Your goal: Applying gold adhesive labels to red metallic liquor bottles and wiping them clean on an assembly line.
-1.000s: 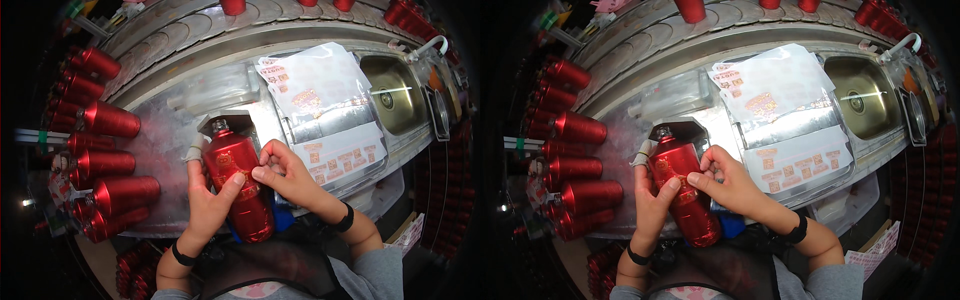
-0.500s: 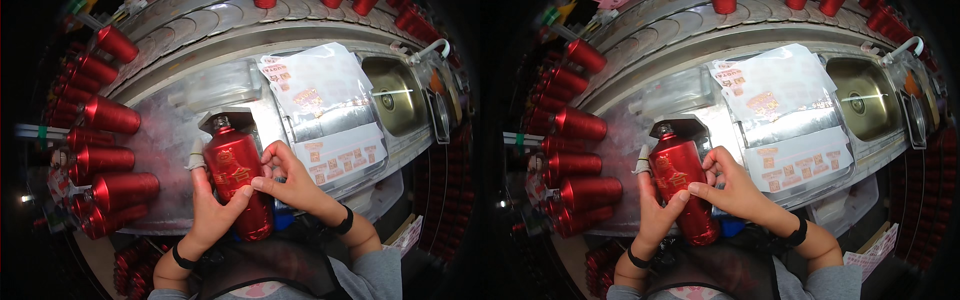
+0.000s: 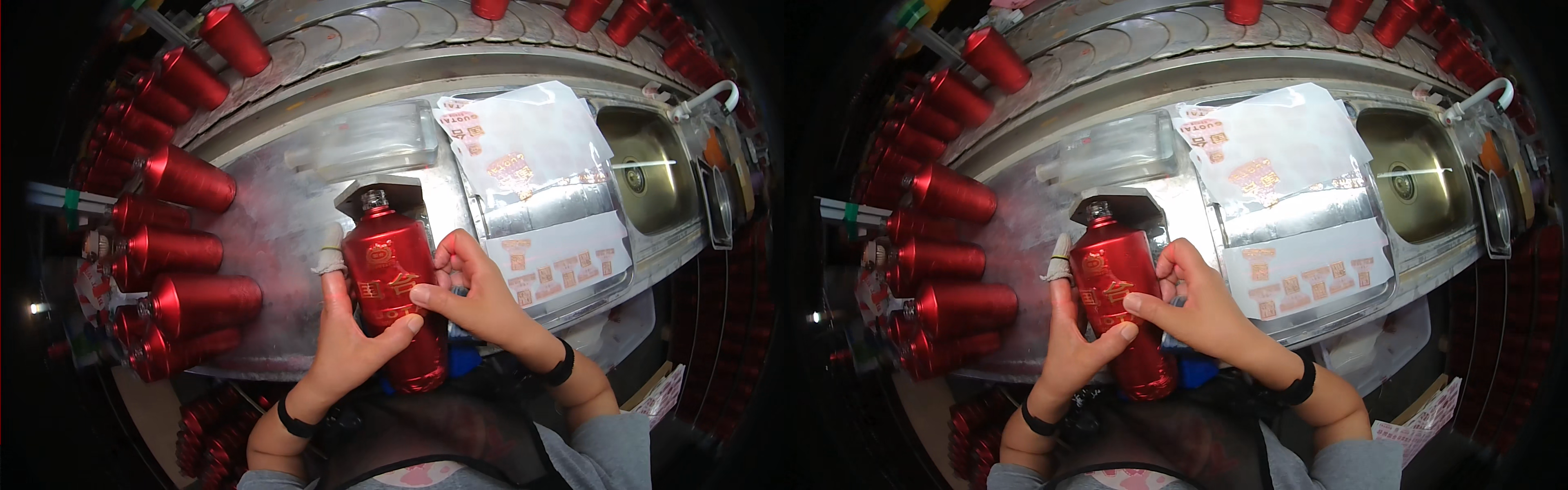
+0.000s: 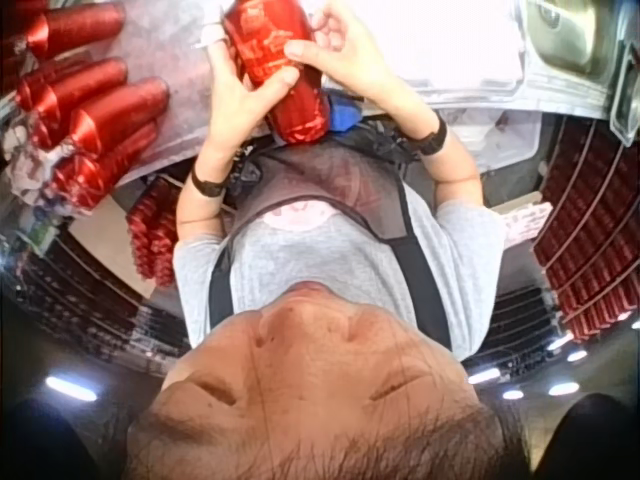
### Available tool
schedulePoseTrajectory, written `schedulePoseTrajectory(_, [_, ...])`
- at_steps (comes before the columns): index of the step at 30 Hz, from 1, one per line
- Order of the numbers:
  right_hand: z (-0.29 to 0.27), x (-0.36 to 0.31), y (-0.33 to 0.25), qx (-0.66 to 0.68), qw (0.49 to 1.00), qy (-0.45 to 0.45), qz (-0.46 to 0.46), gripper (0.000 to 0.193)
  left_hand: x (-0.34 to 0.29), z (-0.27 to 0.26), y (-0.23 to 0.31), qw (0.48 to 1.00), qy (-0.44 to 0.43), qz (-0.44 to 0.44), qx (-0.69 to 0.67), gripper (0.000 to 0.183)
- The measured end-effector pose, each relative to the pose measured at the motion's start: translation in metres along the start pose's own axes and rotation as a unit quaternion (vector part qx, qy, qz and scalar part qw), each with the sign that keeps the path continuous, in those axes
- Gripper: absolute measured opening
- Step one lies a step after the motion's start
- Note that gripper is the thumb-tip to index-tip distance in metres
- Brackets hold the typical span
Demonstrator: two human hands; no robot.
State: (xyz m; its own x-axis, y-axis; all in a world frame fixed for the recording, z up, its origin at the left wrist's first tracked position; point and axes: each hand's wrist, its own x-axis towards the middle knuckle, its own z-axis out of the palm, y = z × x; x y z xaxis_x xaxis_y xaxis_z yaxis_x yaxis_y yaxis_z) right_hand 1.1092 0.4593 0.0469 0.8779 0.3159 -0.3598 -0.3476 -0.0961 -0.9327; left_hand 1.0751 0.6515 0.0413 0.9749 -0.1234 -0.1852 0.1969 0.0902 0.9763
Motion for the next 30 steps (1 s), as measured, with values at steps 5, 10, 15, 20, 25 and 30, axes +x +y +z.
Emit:
schedulePoseTrajectory(5, [-0.004,0.001,0.005,0.012,1.0,-0.016,-0.01,0.039,0.001,-0.001,0.001,0.999,-0.026,0.0,-0.04,0.116])
schedulePoseTrajectory(10, [-0.001,-0.004,-0.003,0.026,0.999,-0.01,0.032,0.043,0.003,-0.006,-0.002,0.99,-0.026,-0.038,-0.137,0.11])
schedulePoseTrajectory(15, [-0.004,-0.005,0.009,-0.015,1.0,-0.019,-0.014,0.051,0.001,-0.009,-0.011,0.984,-0.031,-0.033,-0.173,0.108])
schedulePoseTrajectory(20, [-0.007,-0.005,0.005,0.001,0.999,-0.04,-0.008,0.047,0.001,-0.014,-0.013,0.984,-0.052,-0.028,-0.169,0.11])
schedulePoseTrajectory(25, [-0.026,-0.007,0.0,0.104,0.99,0.037,0.087,0.022,-0.003,-0.015,-0.015,0.984,-0.05,-0.025,-0.167,0.109])
schedulePoseTrajectory(30, [-0.007,-0.004,-0.027,0.101,0.967,0.2,-0.121,0.015,-0.004,-0.013,-0.014,0.983,-0.05,-0.039,-0.174,0.107])
